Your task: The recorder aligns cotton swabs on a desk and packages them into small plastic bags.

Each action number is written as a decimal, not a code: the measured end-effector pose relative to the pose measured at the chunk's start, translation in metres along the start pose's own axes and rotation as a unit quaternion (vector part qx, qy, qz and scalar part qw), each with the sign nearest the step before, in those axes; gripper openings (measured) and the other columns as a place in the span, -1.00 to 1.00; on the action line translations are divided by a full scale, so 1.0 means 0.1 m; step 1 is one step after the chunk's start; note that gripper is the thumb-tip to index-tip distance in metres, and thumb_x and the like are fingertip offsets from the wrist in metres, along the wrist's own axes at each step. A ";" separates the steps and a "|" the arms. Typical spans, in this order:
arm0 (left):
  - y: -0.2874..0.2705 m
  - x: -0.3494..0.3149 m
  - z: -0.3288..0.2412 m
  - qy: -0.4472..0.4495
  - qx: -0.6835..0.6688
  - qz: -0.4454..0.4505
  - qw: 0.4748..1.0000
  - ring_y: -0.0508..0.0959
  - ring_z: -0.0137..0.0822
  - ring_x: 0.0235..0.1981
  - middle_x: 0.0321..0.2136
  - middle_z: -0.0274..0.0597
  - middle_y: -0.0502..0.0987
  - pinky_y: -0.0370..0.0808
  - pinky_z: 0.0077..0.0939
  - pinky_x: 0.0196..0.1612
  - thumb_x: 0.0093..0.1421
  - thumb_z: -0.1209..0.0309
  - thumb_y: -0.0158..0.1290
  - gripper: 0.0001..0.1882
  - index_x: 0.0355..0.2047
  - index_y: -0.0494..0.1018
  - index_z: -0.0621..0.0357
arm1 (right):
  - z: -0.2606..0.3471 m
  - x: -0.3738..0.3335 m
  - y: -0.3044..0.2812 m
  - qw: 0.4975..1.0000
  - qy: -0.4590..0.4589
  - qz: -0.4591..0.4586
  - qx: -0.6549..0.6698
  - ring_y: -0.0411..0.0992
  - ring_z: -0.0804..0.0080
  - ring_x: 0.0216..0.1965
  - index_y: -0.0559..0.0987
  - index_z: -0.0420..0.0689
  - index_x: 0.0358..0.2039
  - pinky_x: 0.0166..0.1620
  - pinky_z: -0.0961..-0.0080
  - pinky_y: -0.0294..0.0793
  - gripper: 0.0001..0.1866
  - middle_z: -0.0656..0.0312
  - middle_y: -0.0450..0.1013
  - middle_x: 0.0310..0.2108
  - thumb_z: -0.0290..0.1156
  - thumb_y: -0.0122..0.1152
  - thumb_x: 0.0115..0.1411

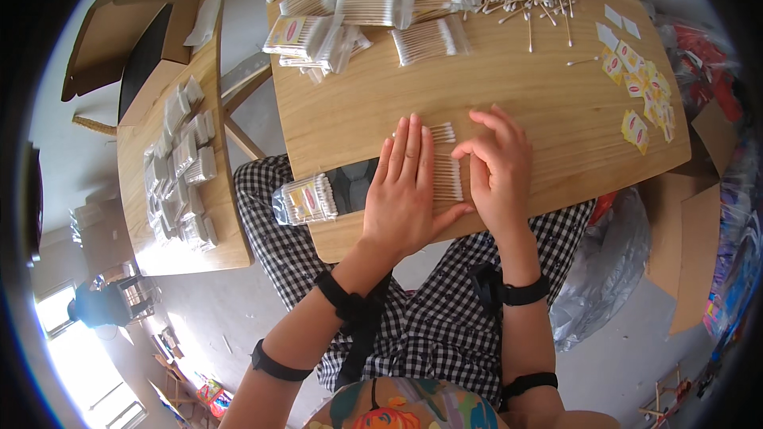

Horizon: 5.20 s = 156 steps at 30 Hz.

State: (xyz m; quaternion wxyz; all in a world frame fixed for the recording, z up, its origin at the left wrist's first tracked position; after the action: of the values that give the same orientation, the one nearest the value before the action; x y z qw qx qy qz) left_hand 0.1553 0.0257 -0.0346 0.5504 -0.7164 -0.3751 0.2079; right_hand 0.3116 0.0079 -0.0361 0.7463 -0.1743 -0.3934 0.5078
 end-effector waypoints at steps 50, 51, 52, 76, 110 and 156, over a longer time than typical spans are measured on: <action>-0.24 -0.36 0.36 -0.209 -0.662 -0.328 0.641 -0.11 -0.10 0.52 0.48 0.09 -0.08 -0.22 -0.17 0.51 0.47 -0.15 -0.34 -0.16 0.48 -0.17 0.25 | 0.79 0.27 0.93 0.973 -0.095 0.119 -0.171 0.06 0.09 0.46 0.34 -0.29 0.28 0.46 0.06 0.06 -0.44 -0.01 0.22 0.37 -0.61 -0.09 0.23; -0.23 -0.38 0.35 -0.203 -0.664 -0.319 0.645 -0.12 -0.09 0.52 0.48 0.10 -0.08 -0.22 -0.17 0.51 0.46 -0.16 -0.34 -0.15 0.48 -0.18 0.25 | 0.78 0.27 0.93 0.975 -0.093 0.119 -0.165 0.06 0.09 0.46 0.34 -0.28 0.28 0.46 0.06 0.06 -0.44 -0.01 0.22 0.37 -0.62 -0.09 0.23; -0.20 -0.39 0.33 -0.197 -0.666 -0.311 0.649 -0.12 -0.09 0.52 0.48 0.11 -0.08 -0.22 -0.17 0.51 0.46 -0.17 -0.33 -0.14 0.48 -0.19 0.25 | 0.77 0.27 0.92 0.976 -0.091 0.119 -0.159 0.07 0.09 0.46 0.34 -0.28 0.28 0.46 0.06 0.05 -0.44 -0.01 0.23 0.36 -0.62 -0.09 0.23; -0.78 -0.81 0.92 -0.310 -0.511 -0.469 0.650 0.46 -0.22 0.11 0.05 0.07 0.48 0.36 -0.30 0.25 0.53 0.26 -0.28 -0.57 0.18 0.27 0.39 | 0.76 0.22 1.02 0.970 -0.121 0.130 -0.163 0.06 0.07 0.45 0.30 -0.26 0.31 0.46 0.08 0.06 -0.41 0.00 0.19 0.38 -0.62 -0.07 0.22; -0.37 -0.73 1.38 -0.451 -0.345 -0.175 0.804 0.36 -0.23 -0.66 -0.67 0.06 0.45 0.34 -0.27 -0.50 0.50 0.18 -0.13 -0.48 -0.47 0.46 0.40 | 1.18 0.18 1.29 0.974 -0.128 0.142 -0.122 0.10 0.02 0.43 0.30 -0.34 0.29 0.44 0.08 0.14 -0.45 -0.07 0.23 0.35 -0.63 -0.06 0.25; -0.63 -0.09 0.24 -0.011 -0.169 -0.129 0.977 0.38 0.08 0.21 0.17 0.03 0.41 0.34 -0.09 0.26 0.04 0.45 0.33 -0.30 0.20 0.36 0.26 | 0.14 0.40 -0.05 0.995 0.013 0.100 -0.016 0.36 -0.03 0.17 0.45 -0.17 0.15 0.35 0.11 0.24 -0.42 -0.02 0.48 0.04 -0.65 0.28 0.06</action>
State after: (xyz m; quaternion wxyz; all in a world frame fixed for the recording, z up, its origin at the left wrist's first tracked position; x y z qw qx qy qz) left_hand 0.1132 0.0412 0.0167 0.4392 -0.7424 -0.5000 0.0763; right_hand 0.3112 0.0396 -0.0075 0.6942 -0.2307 -0.3722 0.5712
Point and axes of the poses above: each hand's wrist, its own x-axis towards the middle knuckle, its own y-axis out of the palm, z = x × y, the point moved 3 cm from there along x, towards the middle knuckle
